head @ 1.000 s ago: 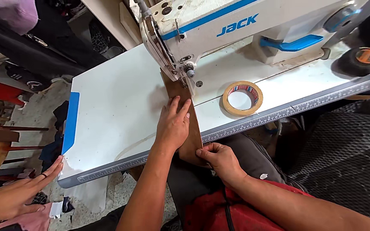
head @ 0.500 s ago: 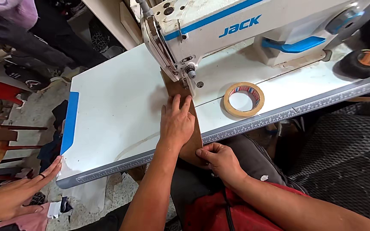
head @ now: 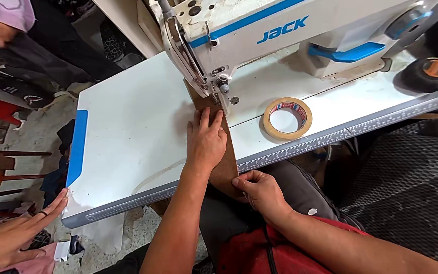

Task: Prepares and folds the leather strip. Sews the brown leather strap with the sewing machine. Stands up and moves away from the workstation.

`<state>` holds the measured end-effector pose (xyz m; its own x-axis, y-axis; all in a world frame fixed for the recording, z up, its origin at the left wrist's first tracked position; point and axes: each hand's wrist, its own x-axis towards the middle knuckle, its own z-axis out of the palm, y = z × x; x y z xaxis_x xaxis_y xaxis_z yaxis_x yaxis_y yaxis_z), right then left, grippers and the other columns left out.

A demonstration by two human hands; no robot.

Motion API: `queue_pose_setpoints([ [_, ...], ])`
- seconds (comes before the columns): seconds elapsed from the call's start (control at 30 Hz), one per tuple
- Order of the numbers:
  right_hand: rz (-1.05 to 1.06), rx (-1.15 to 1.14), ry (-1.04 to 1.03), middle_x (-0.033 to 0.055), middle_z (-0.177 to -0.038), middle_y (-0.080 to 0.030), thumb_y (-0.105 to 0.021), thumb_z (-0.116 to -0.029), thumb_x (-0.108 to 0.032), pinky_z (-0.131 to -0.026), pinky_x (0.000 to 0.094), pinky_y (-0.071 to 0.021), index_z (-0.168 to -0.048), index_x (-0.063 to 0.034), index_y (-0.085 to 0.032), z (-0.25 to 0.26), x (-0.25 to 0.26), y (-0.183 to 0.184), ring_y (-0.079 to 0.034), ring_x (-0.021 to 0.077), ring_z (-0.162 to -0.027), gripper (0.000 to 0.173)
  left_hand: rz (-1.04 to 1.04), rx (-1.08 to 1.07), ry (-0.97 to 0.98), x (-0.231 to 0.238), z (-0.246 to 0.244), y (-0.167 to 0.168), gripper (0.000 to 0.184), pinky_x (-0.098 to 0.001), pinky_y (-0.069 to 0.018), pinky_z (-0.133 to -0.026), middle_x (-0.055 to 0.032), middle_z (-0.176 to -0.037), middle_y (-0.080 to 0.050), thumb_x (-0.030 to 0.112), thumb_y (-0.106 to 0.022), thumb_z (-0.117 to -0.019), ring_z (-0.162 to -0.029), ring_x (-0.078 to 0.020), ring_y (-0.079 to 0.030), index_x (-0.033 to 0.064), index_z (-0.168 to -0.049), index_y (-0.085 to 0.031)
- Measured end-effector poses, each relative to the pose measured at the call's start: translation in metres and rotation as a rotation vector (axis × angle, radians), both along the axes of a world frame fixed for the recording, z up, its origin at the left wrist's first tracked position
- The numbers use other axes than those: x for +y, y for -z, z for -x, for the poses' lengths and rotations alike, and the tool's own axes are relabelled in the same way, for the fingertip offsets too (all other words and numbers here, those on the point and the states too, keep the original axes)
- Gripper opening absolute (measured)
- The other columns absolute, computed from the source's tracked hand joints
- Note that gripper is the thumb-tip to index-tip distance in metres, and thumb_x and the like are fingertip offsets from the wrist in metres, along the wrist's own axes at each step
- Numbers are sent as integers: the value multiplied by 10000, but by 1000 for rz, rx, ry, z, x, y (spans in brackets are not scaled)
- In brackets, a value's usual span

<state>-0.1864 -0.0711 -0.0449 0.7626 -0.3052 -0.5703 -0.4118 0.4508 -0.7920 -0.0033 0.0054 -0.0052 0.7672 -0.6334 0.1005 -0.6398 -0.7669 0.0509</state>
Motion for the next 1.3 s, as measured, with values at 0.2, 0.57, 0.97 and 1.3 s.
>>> queue_pose_setpoints([
  [0.2, 19, 1, 1, 40, -732, -704, -858, -844, -246, -621, 301, -539, -833, -104, -751, 0, 1, 0, -647, 135, -649, 178, -8, -33, 72, 1, -4, -3, 499, -573, -228, -1242, -96, -1618, -418, 273, -362, -1053, -1543, -298, -297, 216, -1523, -519],
  [0.57, 49, -1, 6, 32, -732, -705, -851, -852, -259, -632, 307, -544, -833, -115, -753, 0, 2, 1, -654, 133, -661, 175, -2, -50, 88, 1, -2, -4, 482, -533, -284, -1231, -135, -1597, -439, 238, -385, -1045, -1515, -310, -356, 198, -1496, -553],
  [0.97, 54, -18, -44, 12, -768, -722, -841, -861, -281, -696, 313, -558, -830, -138, -772, 0, 3, 3, -679, 122, -739, 162, 19, 1, 73, 2, -1, -5, 485, -518, -295, -1231, -110, -1620, -413, 253, -361, -1059, -1525, -292, -341, 221, -1509, -539],
  [1.3, 204, -79, -322, -87, -933, -762, -755, -924, -400, -829, 310, -572, -867, -210, -807, 3, 0, 14, -695, 32, -891, 205, 70, 131, 97, 11, -7, 1, 526, -476, -161, -1283, -50, -1705, -244, 354, -297, -1088, -1588, -247, -159, 245, -1588, -417],
])
